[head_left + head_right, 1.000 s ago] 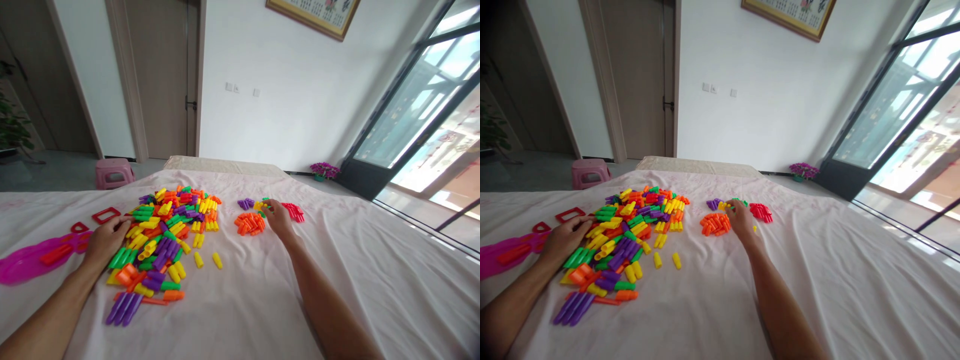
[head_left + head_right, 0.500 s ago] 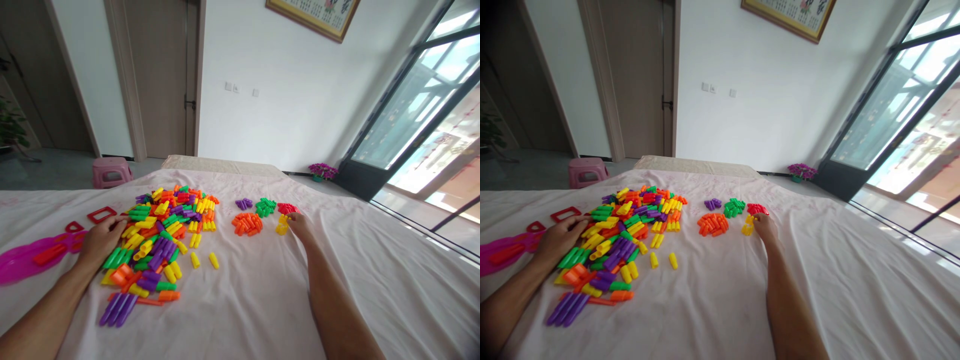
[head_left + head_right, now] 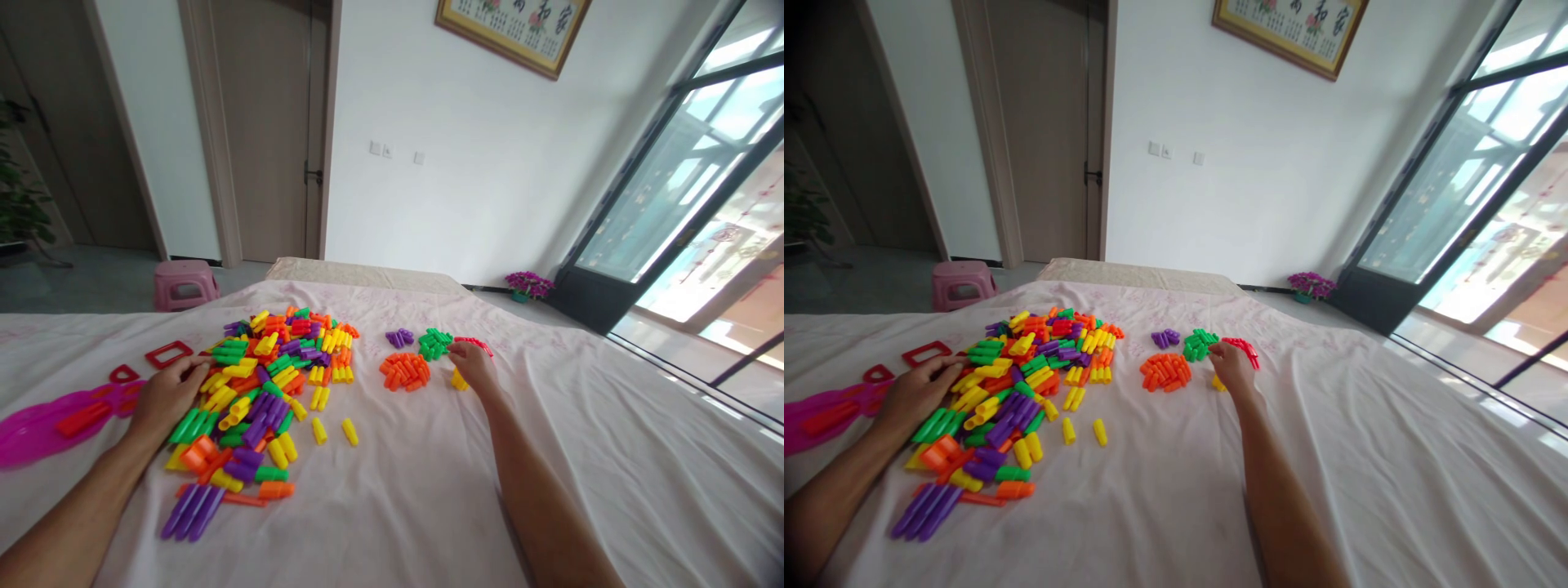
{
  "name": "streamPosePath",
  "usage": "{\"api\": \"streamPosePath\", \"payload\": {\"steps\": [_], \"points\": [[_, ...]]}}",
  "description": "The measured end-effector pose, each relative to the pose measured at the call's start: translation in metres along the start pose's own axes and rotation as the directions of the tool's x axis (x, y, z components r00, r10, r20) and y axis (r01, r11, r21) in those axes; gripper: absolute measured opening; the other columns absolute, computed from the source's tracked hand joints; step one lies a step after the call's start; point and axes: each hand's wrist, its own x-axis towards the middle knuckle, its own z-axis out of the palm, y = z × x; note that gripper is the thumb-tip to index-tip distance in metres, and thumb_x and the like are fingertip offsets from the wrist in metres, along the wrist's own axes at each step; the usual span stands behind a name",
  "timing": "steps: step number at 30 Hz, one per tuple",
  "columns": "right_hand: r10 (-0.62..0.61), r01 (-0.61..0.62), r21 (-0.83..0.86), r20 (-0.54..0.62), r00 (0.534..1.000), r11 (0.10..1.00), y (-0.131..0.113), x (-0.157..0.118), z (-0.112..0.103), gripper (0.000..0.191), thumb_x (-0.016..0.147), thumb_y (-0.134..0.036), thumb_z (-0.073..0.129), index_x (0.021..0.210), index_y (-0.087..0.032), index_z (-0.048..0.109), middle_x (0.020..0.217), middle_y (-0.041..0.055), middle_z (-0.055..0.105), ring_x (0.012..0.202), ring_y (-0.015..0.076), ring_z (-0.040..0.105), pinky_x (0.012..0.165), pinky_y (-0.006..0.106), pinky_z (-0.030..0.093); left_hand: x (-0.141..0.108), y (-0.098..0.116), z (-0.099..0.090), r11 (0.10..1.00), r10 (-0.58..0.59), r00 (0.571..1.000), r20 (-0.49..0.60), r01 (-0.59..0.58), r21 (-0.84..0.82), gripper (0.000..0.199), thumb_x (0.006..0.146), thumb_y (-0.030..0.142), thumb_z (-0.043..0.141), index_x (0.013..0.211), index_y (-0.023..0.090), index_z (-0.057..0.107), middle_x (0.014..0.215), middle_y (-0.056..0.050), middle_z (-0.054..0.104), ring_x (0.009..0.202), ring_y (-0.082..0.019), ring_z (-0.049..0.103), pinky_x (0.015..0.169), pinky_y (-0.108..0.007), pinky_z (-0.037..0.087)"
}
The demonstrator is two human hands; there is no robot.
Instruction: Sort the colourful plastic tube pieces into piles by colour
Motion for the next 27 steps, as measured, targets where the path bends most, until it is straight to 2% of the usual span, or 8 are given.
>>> {"api": "streamPosePath", "payload": {"steps": [6,10,14,16,19,22,27], "points": [[-0.149,0.191,-0.288,0.160,0.976,0.938,-0.041,0.012,0.026,0.034,0.085,-0.035,0.066,0.117,-0.025,0.073,0.115,0.0069,0.073,0.110,0.0251,0.061,0.087,0.031,0.043,0.003,-0.003,0.001,1.000,-0.016,1.000,0.026,0.017,-0.009,0.045,0.091,0.050,0.046,0.118,0.022,0.068,0.111,-0.006,0.073,0.097,-0.022,0.067,0.074,-0.025,0.044],[-0.080,0.144,-0.360,0.189,0.979,0.922,-0.048,0.026,0.034,0.029,0.085,-0.032,0.063,0.113,-0.028,0.074,0.108,0.0060,0.074,0.108,0.0251,0.062,0.082,0.030,0.042,0.003,-0.003,0.002,0.999,-0.042,0.999,0.025,0.042,0.002,0.045,0.091,0.052,0.045,0.119,0.024,0.068,0.112,-0.005,0.073,0.098,-0.023,0.067,0.074,-0.026,0.044],[0.078,-0.032,-0.292,0.147,0.986,0.956,-0.048,0.032,0.036,0.030,0.088,-0.037,0.057,0.110,-0.029,0.074,0.104,0.0052,0.075,0.099,0.0229,0.066,0.073,0.028,0.042,0.002,-0.002,0.002,0.999,-0.052,0.998,0.022,0.052,-0.011,0.044,0.091,0.051,0.046,0.118,0.024,0.068,0.113,-0.005,0.073,0.099,-0.022,0.067,0.075,-0.026,0.044],[0.109,-0.069,-0.293,0.125,0.986,0.954,-0.047,0.032,0.036,0.031,0.090,-0.039,0.053,0.109,-0.028,0.075,0.106,0.0060,0.074,0.099,0.0229,0.066,0.074,0.028,0.042,0.002,-0.002,0.002,0.999,-0.049,0.999,0.019,0.050,-0.013,0.044,0.091,0.051,0.046,0.118,0.024,0.068,0.112,-0.005,0.074,0.098,-0.022,0.067,0.075,-0.026,0.044],[0.070,-0.035,-0.357,0.083,0.994,0.933,-0.046,0.027,0.034,0.032,0.091,-0.038,0.051,0.106,-0.026,0.077,0.112,0.0082,0.072,0.106,0.0248,0.063,0.079,0.031,0.042,0.002,-0.002,0.002,0.999,-0.032,0.999,0.016,0.032,-0.013,0.044,0.091,0.051,0.046,0.117,0.023,0.068,0.110,-0.006,0.074,0.096,-0.022,0.067,0.074,-0.026,0.044],[0.031,-0.014,-0.386,0.038,0.999,0.922,-0.047,0.023,0.029,0.032,0.090,-0.033,0.054,0.113,-0.025,0.075,0.118,0.0097,0.069,0.110,0.0266,0.059,0.083,0.032,0.043,0.002,-0.001,0.001,1.000,-0.024,1.000,0.010,0.025,-0.007,0.044,0.091,0.050,0.047,0.117,0.022,0.069,0.109,-0.006,0.075,0.095,-0.022,0.068,0.074,-0.027,0.045],[-0.086,0.075,-0.268,-0.031,0.996,0.961,-0.064,0.012,0.022,0.030,0.091,-0.026,0.054,0.113,-0.025,0.074,0.114,0.0085,0.069,0.108,0.0262,0.059,0.082,0.033,0.044,-0.001,0.003,-0.001,0.999,-0.006,1.000,0.001,0.006,-0.034,0.041,0.092,0.045,0.047,0.115,0.020,0.070,0.114,-0.007,0.074,0.102,-0.022,0.066,0.080,-0.027,0.045]]}}
